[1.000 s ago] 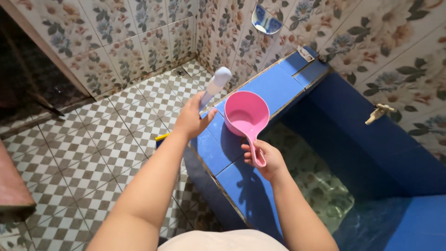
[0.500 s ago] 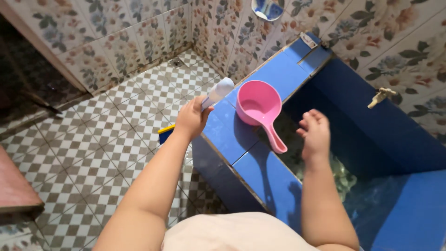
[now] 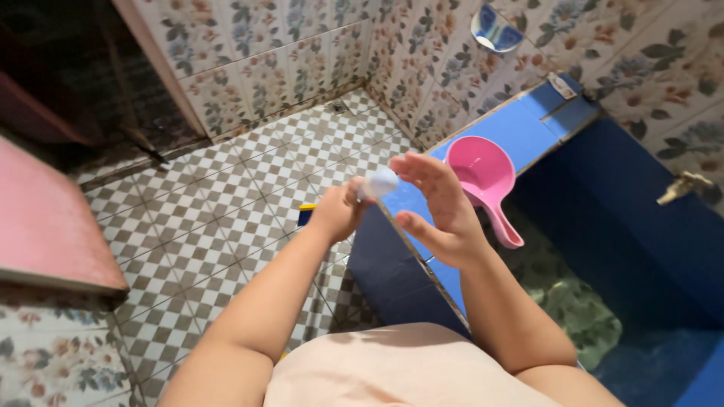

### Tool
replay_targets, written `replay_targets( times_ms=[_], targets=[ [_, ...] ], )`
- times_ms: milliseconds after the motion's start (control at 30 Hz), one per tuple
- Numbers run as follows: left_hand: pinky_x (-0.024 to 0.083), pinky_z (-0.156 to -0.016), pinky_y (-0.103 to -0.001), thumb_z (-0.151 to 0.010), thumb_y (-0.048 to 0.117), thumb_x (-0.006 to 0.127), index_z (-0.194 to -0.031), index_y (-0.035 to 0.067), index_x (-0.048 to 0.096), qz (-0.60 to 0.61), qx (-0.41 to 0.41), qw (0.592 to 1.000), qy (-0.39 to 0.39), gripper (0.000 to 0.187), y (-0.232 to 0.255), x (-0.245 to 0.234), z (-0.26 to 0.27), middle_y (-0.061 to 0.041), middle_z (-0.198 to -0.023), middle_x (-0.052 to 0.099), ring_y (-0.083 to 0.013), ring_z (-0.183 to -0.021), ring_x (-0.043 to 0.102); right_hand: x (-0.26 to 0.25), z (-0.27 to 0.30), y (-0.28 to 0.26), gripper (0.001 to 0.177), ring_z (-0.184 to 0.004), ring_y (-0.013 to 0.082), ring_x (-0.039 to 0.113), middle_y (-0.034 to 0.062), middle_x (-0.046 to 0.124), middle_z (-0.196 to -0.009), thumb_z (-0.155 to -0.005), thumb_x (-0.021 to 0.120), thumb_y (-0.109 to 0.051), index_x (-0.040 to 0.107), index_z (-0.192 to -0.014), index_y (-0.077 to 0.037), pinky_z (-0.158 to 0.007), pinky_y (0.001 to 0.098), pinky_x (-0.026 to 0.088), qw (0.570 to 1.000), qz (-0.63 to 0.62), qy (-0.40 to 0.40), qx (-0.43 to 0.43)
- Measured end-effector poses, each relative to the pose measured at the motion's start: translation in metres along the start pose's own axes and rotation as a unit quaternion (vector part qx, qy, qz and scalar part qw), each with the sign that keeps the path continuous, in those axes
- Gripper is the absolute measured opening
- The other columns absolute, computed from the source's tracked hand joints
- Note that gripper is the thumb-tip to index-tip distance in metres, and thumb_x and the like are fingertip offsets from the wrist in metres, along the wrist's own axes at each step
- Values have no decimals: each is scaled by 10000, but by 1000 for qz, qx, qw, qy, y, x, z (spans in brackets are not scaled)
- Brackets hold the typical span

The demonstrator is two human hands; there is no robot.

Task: The person pours water onto the floor with a dipper, places the dipper aside, and repeatedly fits a plastic end piece onto the pole of a floor squeegee by hand.

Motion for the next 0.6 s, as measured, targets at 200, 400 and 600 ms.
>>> replay_targets(
  times_ms=[200, 400, 600],
  targets=[
    [450, -846, -500, -972, 183, 536, -1227, 152, 436, -84, 98, 992, -2, 276, 5, 8, 51, -99, -1121, 711, -357, -1009, 673, 34, -1, -5, 377, -1135, 190, 589, 86, 614, -1183, -1043, 725, -178, 532, -1316, -5, -1082, 367, 467, 984, -104, -146, -2],
    [427, -917, -460, -1001, 192, 590, -1270, 147, 437, -103, 73, 992, -21, 313, -8, -2, 75, -64, -1155, 703, -305, -1069, 663, 61, -8, 0, 285, -844, 174, 515, 53, 533, -908, -1044, 688, -252, 543, -1008, -10, -820, 335, 456, 972, -135, -188, -39],
    [432, -894, -459, -937, 246, 674, -1215, 153, 548, -164, 85, 982, 24, 320, -50, -34, 96, -87, -1146, 692, -305, -1098, 657, 88, -16, 33, 293, -768, 201, 527, 76, 537, -819, -1053, 642, -190, 536, -858, 0, -746, 352, 464, 968, -153, -192, -51]
  ],
)
Point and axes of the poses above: each hand's wrist, its own z-axis away from the middle knuckle, its own x-axis out of the palm, y = z × x, the point moved 1 cm from there along -z, towards the middle knuckle
